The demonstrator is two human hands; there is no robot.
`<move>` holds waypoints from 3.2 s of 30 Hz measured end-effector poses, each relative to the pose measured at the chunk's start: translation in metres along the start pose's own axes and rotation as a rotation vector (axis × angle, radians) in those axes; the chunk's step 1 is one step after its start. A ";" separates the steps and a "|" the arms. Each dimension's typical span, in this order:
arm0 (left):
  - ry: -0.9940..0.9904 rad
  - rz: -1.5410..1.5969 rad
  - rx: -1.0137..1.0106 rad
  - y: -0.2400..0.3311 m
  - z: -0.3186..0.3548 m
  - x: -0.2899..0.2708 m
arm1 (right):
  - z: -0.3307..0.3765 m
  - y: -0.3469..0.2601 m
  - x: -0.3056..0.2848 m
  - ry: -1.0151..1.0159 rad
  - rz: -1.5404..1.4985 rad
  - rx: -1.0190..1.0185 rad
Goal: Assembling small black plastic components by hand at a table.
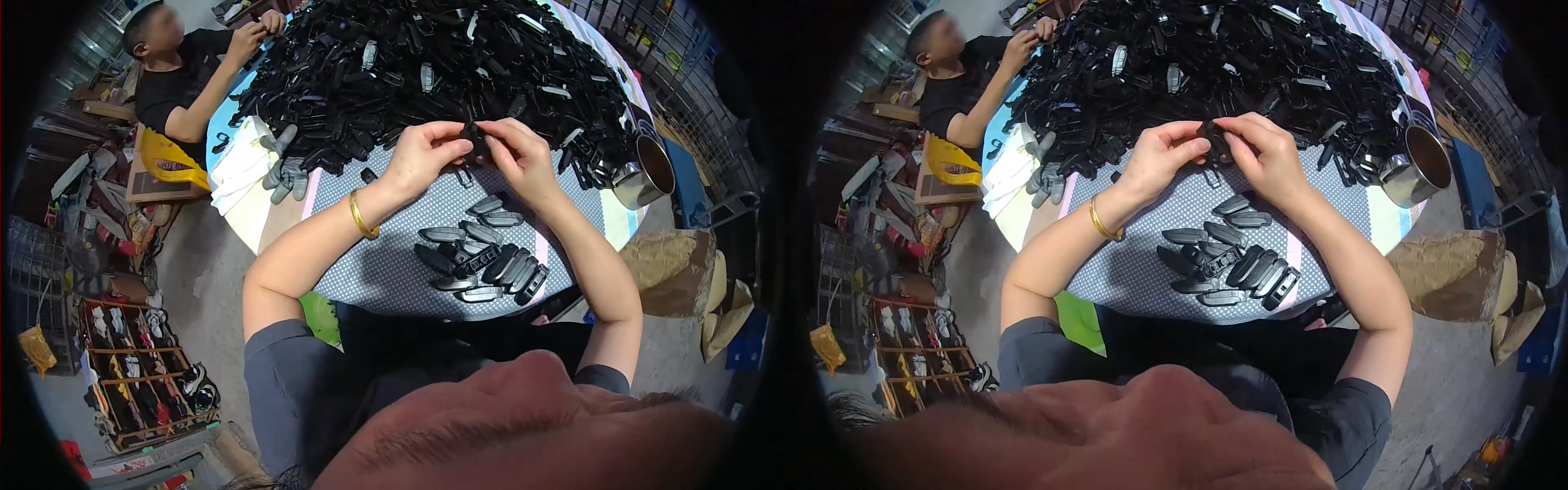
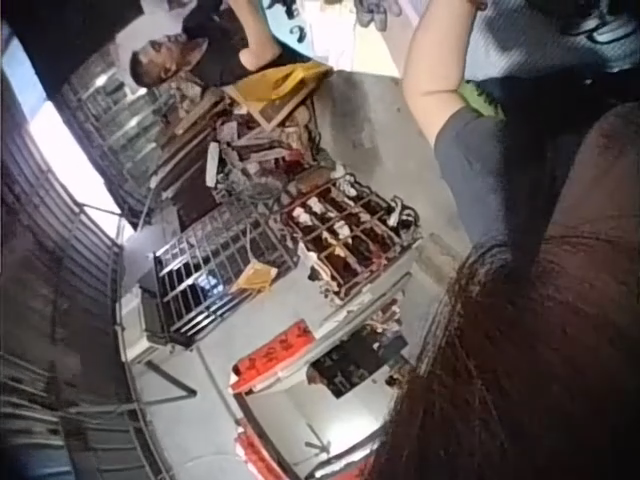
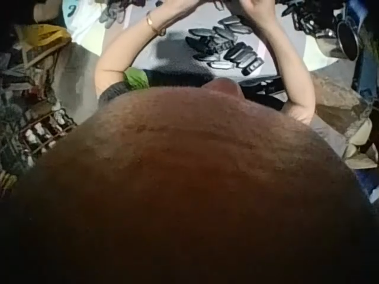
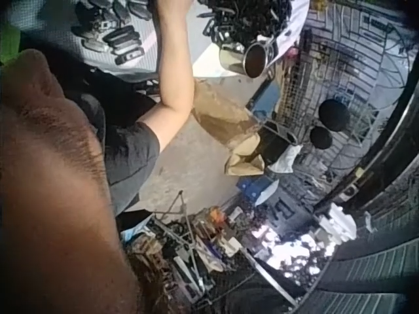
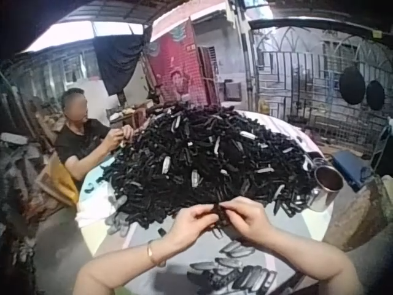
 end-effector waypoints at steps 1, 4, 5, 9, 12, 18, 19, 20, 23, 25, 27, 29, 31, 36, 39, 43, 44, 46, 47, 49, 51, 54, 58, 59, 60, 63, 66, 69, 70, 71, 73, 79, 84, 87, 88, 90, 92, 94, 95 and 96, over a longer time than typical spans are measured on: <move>0.046 0.029 0.021 0.002 0.000 0.001 | 0.000 0.000 0.001 0.024 -0.026 0.011; 0.035 0.038 0.052 0.000 0.001 0.001 | -0.001 0.002 -0.001 0.013 0.110 -0.110; 0.049 0.010 0.080 0.001 0.003 0.001 | 0.000 0.002 0.000 0.011 0.106 -0.110; 0.077 0.183 0.043 -0.004 0.005 0.005 | 0.004 -0.008 0.007 0.043 0.251 -0.091; 0.043 0.193 0.058 -0.006 0.005 0.007 | 0.005 -0.011 0.009 0.044 0.281 -0.063; -0.060 0.316 0.131 0.003 0.003 -0.002 | 0.005 -0.002 0.008 -0.102 -0.103 0.299; -0.061 0.316 0.131 0.003 0.003 -0.005 | 0.006 -0.001 0.009 -0.194 -0.241 0.339; -0.112 0.317 0.124 0.003 0.004 -0.007 | 0.005 -0.006 0.009 -0.215 -0.242 0.350; -0.178 0.279 0.133 0.004 0.004 -0.009 | 0.006 -0.013 0.006 -0.203 -0.061 0.215; -0.194 0.242 0.146 0.006 0.005 -0.009 | 0.007 -0.018 0.008 -0.186 -0.042 0.197; -0.189 0.186 0.157 0.010 0.007 -0.007 | 0.008 -0.018 0.007 -0.170 -0.023 0.181; -0.176 0.180 0.128 0.012 0.007 -0.010 | 0.005 -0.013 0.007 -0.289 0.077 0.211; -0.165 0.176 0.100 0.017 0.004 -0.015 | -0.001 -0.013 0.000 -0.315 0.083 0.118; -0.314 -0.542 -0.142 0.028 0.014 -0.016 | 0.001 -0.003 -0.004 -0.362 0.351 0.056; -0.451 -0.571 -0.187 0.016 0.020 -0.014 | 0.001 -0.011 0.001 -0.377 0.495 -0.023; -0.080 -0.866 0.064 0.023 0.012 -0.020 | 0.000 -0.014 0.005 -0.394 0.539 0.007; -0.022 -0.965 0.182 0.020 0.008 -0.022 | 0.000 -0.014 0.006 -0.394 0.538 0.007; 0.025 -1.122 0.305 0.007 0.004 -0.022 | 0.000 -0.014 0.009 -0.408 0.600 0.002; 0.013 -1.183 0.310 0.001 0.002 -0.020 | 0.000 -0.014 0.009 -0.408 0.599 0.000; 0.019 -1.166 0.284 -0.005 -0.001 -0.018 | -0.001 -0.013 0.008 -0.382 0.561 0.028; 0.086 -1.229 0.443 -0.004 -0.002 -0.016 | 0.000 -0.012 0.002 -0.287 0.420 0.029; 0.131 -0.766 0.132 0.006 -0.003 -0.013 | -0.001 -0.006 -0.014 -0.120 -0.006 0.213; 0.017 0.041 -0.111 0.012 -0.003 -0.013 | -0.004 -0.004 -0.018 0.066 -0.541 0.267; -0.045 0.132 -0.177 0.012 -0.002 -0.013 | -0.003 -0.003 -0.017 0.078 -0.568 0.251; -0.108 0.222 -0.242 0.011 -0.003 -0.012 | -0.002 -0.002 -0.016 0.024 -0.516 0.263; -0.165 0.371 -0.284 0.007 -0.001 -0.011 | 0.001 -0.002 -0.001 0.023 -0.428 0.250; -0.187 0.548 -0.264 -0.001 0.000 -0.012 | 0.000 -0.003 0.001 0.050 -0.475 0.229; -0.179 0.627 -0.185 0.003 -0.001 -0.010 | 0.003 0.003 -0.002 -0.072 -0.345 0.333; -0.174 0.603 -0.149 0.006 0.000 -0.009 | 0.003 0.005 0.001 -0.076 -0.327 0.317; -0.173 0.602 -0.149 0.005 0.001 -0.009 | 0.004 0.006 0.003 -0.080 -0.310 0.301; -0.167 0.327 -0.024 0.002 0.002 -0.010 | 0.001 0.002 0.002 -0.074 -0.290 0.311; -0.064 0.095 -0.067 0.008 0.002 -0.009 | 0.000 -0.002 -0.001 -0.060 -0.398 0.299; 0.053 -0.041 0.177 0.000 0.000 -0.013 | 0.001 0.006 0.000 -0.142 -0.636 0.378; 0.066 -0.120 0.232 0.000 0.000 -0.012 | 0.001 0.005 -0.002 -0.182 -0.651 0.393; 0.052 -0.083 0.184 0.000 0.002 -0.011 | 0.000 0.000 -0.002 -0.171 -0.638 0.417; 0.047 0.022 0.140 0.001 0.003 -0.007 | 0.000 -0.003 0.000 -0.160 -0.626 0.440; 0.045 0.126 0.095 -0.001 0.004 -0.001 | 0.000 -0.004 0.005 -0.097 -0.544 0.468; 0.077 0.173 0.150 -0.006 0.002 0.004 | 0.001 -0.007 0.010 -0.069 -0.394 0.385; 0.073 0.175 0.149 -0.006 0.000 0.003 | 0.002 -0.007 0.011 -0.042 -0.243 0.303; 0.044 0.204 0.157 -0.004 -0.001 0.003 | 0.003 -0.001 0.013 -0.052 -0.298 0.314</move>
Point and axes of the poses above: each hand's wrist, its own z-axis away from the middle knuckle, its own x-axis out of the palm, y = z × x, the point moved 1 cm from there along -z, towards the middle knuckle, and after that the axes turned 10 degrees about -y, right-handed, at the moved point
